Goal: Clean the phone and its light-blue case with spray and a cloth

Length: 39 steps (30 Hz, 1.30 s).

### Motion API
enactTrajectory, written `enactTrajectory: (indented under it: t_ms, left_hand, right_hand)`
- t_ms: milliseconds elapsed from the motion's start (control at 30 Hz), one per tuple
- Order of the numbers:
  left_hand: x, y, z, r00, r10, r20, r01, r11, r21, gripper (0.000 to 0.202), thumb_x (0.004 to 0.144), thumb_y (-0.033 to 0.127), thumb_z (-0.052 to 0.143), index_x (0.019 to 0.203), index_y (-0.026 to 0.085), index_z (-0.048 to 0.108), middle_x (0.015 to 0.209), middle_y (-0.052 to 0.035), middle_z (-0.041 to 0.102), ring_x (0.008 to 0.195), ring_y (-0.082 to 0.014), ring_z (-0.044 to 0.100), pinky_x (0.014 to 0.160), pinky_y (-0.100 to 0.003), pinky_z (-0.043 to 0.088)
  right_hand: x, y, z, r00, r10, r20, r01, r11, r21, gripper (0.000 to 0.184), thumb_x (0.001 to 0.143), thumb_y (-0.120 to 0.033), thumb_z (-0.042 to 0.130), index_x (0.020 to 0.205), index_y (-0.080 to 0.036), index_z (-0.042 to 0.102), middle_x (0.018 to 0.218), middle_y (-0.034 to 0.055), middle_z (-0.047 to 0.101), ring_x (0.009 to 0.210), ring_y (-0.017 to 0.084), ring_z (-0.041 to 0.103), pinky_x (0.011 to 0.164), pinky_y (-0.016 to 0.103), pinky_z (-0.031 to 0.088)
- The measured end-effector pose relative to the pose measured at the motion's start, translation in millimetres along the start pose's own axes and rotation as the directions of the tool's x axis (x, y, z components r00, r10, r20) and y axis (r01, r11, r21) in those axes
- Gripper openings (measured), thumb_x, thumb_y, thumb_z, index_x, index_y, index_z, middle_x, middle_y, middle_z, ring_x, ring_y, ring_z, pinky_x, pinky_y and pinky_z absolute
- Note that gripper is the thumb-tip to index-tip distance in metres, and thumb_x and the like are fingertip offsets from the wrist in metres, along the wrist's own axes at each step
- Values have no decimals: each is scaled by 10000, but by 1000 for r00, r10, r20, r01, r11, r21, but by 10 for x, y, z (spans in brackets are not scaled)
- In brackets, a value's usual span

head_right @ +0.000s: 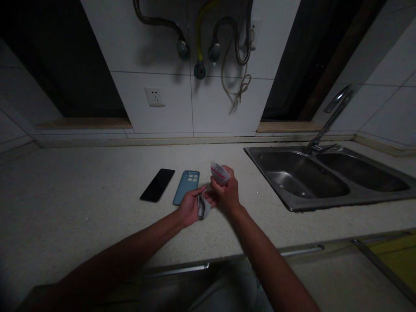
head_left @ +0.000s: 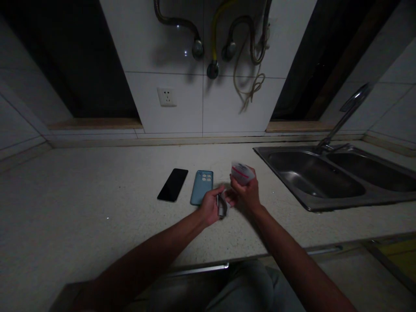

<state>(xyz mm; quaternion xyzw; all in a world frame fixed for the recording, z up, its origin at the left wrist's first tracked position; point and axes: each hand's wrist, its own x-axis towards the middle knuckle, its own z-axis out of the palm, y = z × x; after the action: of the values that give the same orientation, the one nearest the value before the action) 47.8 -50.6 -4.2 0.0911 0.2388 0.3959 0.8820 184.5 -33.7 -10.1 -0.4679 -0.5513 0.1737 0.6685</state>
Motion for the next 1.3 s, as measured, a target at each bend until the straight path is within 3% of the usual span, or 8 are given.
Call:
enactTrajectory:
  t_ms: [333, 600, 733, 833, 967, 1067, 1167, 1300]
  left_hand:
    - [11, -72, -19, 998, 61, -29, -60, 997, 53, 142, 897, 154, 533, 887, 102, 665, 820, -116, 729, 845, -229, 733, 879, -372, 561]
    - [-29, -77, 24, 996, 63, -65, -57, 995, 85, 195, 917, 162, 490, 857, 90, 661, 801, -129, 724, 811, -210, 731, 863, -350, 574]
    - [-30, -64, 36, 995, 47, -83, -39, 995, 91, 194, 925, 183, 505, 793, 117, 631, 868, -148, 726, 915, -233, 731, 954, -390, 549]
    - [-26, -59, 29, 997, 29, -64, -23, 995, 99, 185, 925, 190, 506, 790, 126, 615, 1038, -194, 720, 1073, -263, 698, 1048, -415, 490]
    - [-28, -88, -11, 998, -22, 60, 13, 988, 151, 168, 919, 207, 525, 820, 104, 614, 1194, -257, 674, 1179, -296, 648, 1109, -441, 425]
    - [-40, -132, -46, 990, -32, 139, 1, 976, 220, 112, 899, 218, 582, 860, 115, 598, 1179, -247, 686, 1137, -314, 670, 1084, -482, 438]
    - [-57, -156, -60, 980, -14, 201, -43, 960, 277, 158, 878, 267, 657, 864, 152, 550, 1121, -211, 715, 1055, -318, 704, 1014, -503, 481]
    - [-86, -122, -39, 972, 6, 235, -82, 946, 315, 262, 859, 359, 705, 882, 174, 521, 1042, -163, 741, 943, -304, 732, 835, -454, 570]
  right_hand:
    - [9, -29, 19, 995, 45, 87, -38, 996, -81, 408, 709, -347, 730, 1064, -218, 577, 824, 19, 681, 695, 191, 617, 656, 324, 501]
    - [15, 41, 14, 988, 47, 149, -36, 996, -76, 415, 706, -356, 732, 1069, -211, 591, 821, 15, 685, 678, 183, 605, 653, 323, 509]
    - [58, 124, -46, 993, 120, -1, -120, 992, -32, 483, 701, -441, 772, 1079, -207, 585, 878, 39, 692, 754, 206, 642, 729, 362, 532]
    - [119, 177, -113, 974, 186, -130, -188, 982, -3, 515, 692, -497, 778, 1060, -196, 580, 872, 45, 682, 748, 205, 640, 726, 374, 530]
    - [218, 208, -213, 951, 80, -298, -119, 986, -114, 536, 678, -538, 773, 1033, -181, 588, 902, 55, 663, 771, 196, 615, 760, 370, 510]
    - [276, 218, -302, 907, 37, -419, -137, 968, -211, 580, 679, -569, 747, 1056, -166, 571, 919, 75, 654, 794, 215, 611, 776, 378, 498]
    - [305, 243, -381, 889, 19, -458, -170, 942, -291, 603, 665, -580, 738, 1071, -174, 553, 935, 78, 652, 804, 225, 602, 777, 376, 486]
    - [315, 298, -428, 871, 99, -482, -244, 938, -247, 579, 632, -565, 754, 1025, -193, 545, 879, 46, 639, 781, 218, 580, 784, 377, 470]
